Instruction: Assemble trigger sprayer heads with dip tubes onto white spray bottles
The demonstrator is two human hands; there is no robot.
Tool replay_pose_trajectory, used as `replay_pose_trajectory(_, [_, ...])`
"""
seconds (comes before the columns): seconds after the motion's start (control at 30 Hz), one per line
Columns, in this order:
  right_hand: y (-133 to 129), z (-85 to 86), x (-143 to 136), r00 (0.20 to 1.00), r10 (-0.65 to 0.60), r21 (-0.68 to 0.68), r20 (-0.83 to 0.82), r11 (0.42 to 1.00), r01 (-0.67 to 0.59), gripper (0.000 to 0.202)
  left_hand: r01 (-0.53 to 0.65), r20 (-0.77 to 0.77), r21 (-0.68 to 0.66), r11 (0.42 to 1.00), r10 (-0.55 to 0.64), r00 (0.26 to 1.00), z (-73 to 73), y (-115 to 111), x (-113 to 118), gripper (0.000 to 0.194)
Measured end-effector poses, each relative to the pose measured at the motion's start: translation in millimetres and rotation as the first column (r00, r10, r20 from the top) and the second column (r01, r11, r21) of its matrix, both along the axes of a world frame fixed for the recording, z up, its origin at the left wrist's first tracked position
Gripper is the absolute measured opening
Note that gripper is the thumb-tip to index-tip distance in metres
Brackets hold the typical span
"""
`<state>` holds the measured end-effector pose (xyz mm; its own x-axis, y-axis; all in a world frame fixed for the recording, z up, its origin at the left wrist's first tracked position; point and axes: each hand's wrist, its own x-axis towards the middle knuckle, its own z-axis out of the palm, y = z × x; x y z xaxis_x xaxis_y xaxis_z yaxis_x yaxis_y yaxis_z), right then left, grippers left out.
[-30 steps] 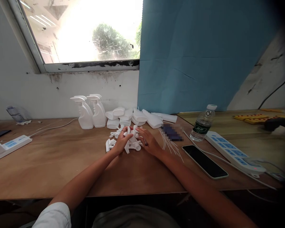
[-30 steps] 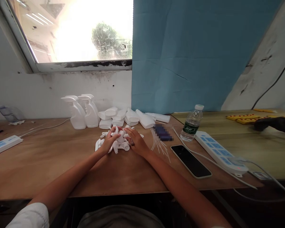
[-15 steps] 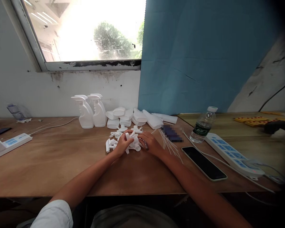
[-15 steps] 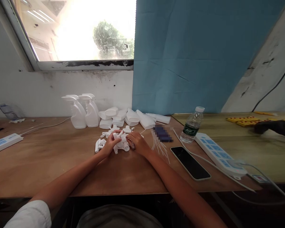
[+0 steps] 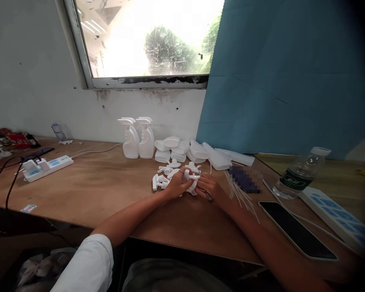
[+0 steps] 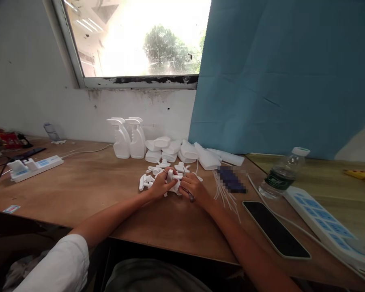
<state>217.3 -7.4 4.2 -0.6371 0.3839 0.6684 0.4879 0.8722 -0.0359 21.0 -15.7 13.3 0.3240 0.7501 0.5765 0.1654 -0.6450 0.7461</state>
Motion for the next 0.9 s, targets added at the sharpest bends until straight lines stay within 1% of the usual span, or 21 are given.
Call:
replay_pose_trajectory(0.07, [-0.6, 4.1, 2.8, 0.998, -0.023, -0.018, -0.053, 1.0, 0.022, 0.038, -0.019, 0.007, 0.002, 1.0, 0.019, 1.0, 2.5, 0.1, 0.6, 0.017])
replay_pose_trajectory(0.13, [-6.6, 12.0, 9.6, 0.99, -0.072, -0.061, -0.125, 0.996, 0.064, 0.04, -0.036, 0.028, -0.02, 0.999, 0.036, 0.999, 7.8, -0.9, -1.2, 0.017])
replay_pose_trajectory(0.23, [-29.0, 26.1, 25.5, 0.966, -0.135, -0.174, -0.218, 0.98, 0.098, 0.038, -0.022, 0.061, -0.063, 0.998, 0.026, 0.998, 18.6, -7.8, -16.1, 0.018])
replay_pose_trajectory(0.3, [-50.5, 33.5, 36.1, 0.956, -0.155, -0.243, -0.25, 0.966, 0.093, 0.036, 0.013, 0.121, -0.098, 0.995, -0.001, 0.993, 22.6, -17.0, -37.8, 0.019])
replay_pose_trajectory(0.33, [-61.5, 36.1, 40.4, 0.956, -0.165, -0.28, -0.242, 0.955, 0.094, 0.036, 0.041, 0.162, -0.128, 0.991, -0.02, 0.987, 22.2, -22.7, -52.0, 0.021])
replay_pose_trajectory(0.4, [-80.7, 38.8, 46.5, 0.969, -0.175, -0.349, -0.176, 0.931, 0.105, 0.035, 0.11, 0.28, -0.216, 0.97, -0.046, 0.959, 16.4, -34.9, -85.0, 0.027])
replay_pose_trajectory(0.43, [-88.0, 38.8, 48.3, 0.977, -0.167, -0.37, -0.134, 0.923, 0.107, 0.034, 0.12, 0.33, -0.26, 0.958, -0.028, 0.944, 11.5, -41.1, -102.6, 0.031])
replay_pose_trajectory(0.47, [-93.5, 38.0, 49.6, 0.984, -0.149, -0.379, -0.093, 0.92, 0.104, 0.033, 0.104, 0.373, -0.31, 0.945, 0.02, 0.928, 6.1, -47.5, -120.0, 0.032])
replay_pose_trajectory(0.5, [-97.3, 36.4, 50.5, 0.99, -0.128, -0.379, -0.055, 0.92, 0.098, 0.033, 0.09, 0.387, -0.381, 0.92, 0.07, 0.919, 0.9, -53.9, -137.0, 0.033])
replay_pose_trajectory(0.57, [-101.4, 31.4, 51.5, 0.996, -0.09, -0.372, 0.017, 0.924, 0.09, 0.03, 0.049, 0.38, -0.551, 0.833, 0.198, 0.903, -6.5, -67.4, -168.7, 0.035])
replay_pose_trajectory(0.6, [-102.4, 28.6, 51.7, 0.995, -0.083, -0.369, 0.051, 0.924, 0.096, 0.028, 0.043, 0.374, -0.61, 0.791, 0.239, 0.896, -7.9, -74.5, -183.5, 0.038])
replay_pose_trajectory(0.67, [-104.1, 23.2, 52.0, 0.99, -0.087, -0.364, 0.109, 0.924, 0.122, 0.024, 0.002, 0.333, -0.688, 0.726, 0.313, 0.89, -6.4, -89.9, -212.8, 0.042])
replay_pose_trajectory(0.7, [-105.0, 20.9, 52.3, 0.988, -0.091, -0.359, 0.124, 0.924, 0.131, 0.021, -0.039, 0.3, -0.71, 0.703, 0.352, 0.887, -4.4, -98.2, -228.0, 0.045])
replay_pose_trajectory(0.73, [-105.9, 18.9, 52.9, 0.987, -0.093, -0.353, 0.132, 0.926, 0.135, 0.018, -0.107, 0.263, -0.716, 0.69, 0.408, 0.874, -2.2, -107.1, -244.0, 0.047])
replay_pose_trajectory(0.8, [-107.4, 15.2, 55.3, 0.987, -0.098, -0.332, 0.128, 0.933, 0.136, 0.011, -0.269, 0.183, -0.715, 0.645, 0.545, 0.818, 0.3, -128.1, -278.4, 0.048])
replay_pose_trajectory(0.83, [-107.6, 13.1, 57.3, 0.987, -0.105, -0.319, 0.119, 0.938, 0.138, 0.008, -0.326, 0.166, -0.729, 0.603, 0.616, 0.77, 0.3, -140.6, -296.0, 0.048])
replay_pose_trajectory(0.87, [-107.5, 10.6, 59.9, 0.988, -0.114, -0.302, 0.107, 0.943, 0.142, 0.007, -0.365, 0.131, -0.755, 0.545, 0.67, 0.73, -0.3, -154.8, -312.8, 0.048])
replay_pose_trajectory(0.9, [-106.9, 7.7, 62.9, 0.987, -0.132, -0.283, 0.092, 0.947, 0.153, 0.006, -0.423, 0.131, -0.749, 0.511, 0.739, 0.661, -1.3, -170.7, -328.1, 0.049])
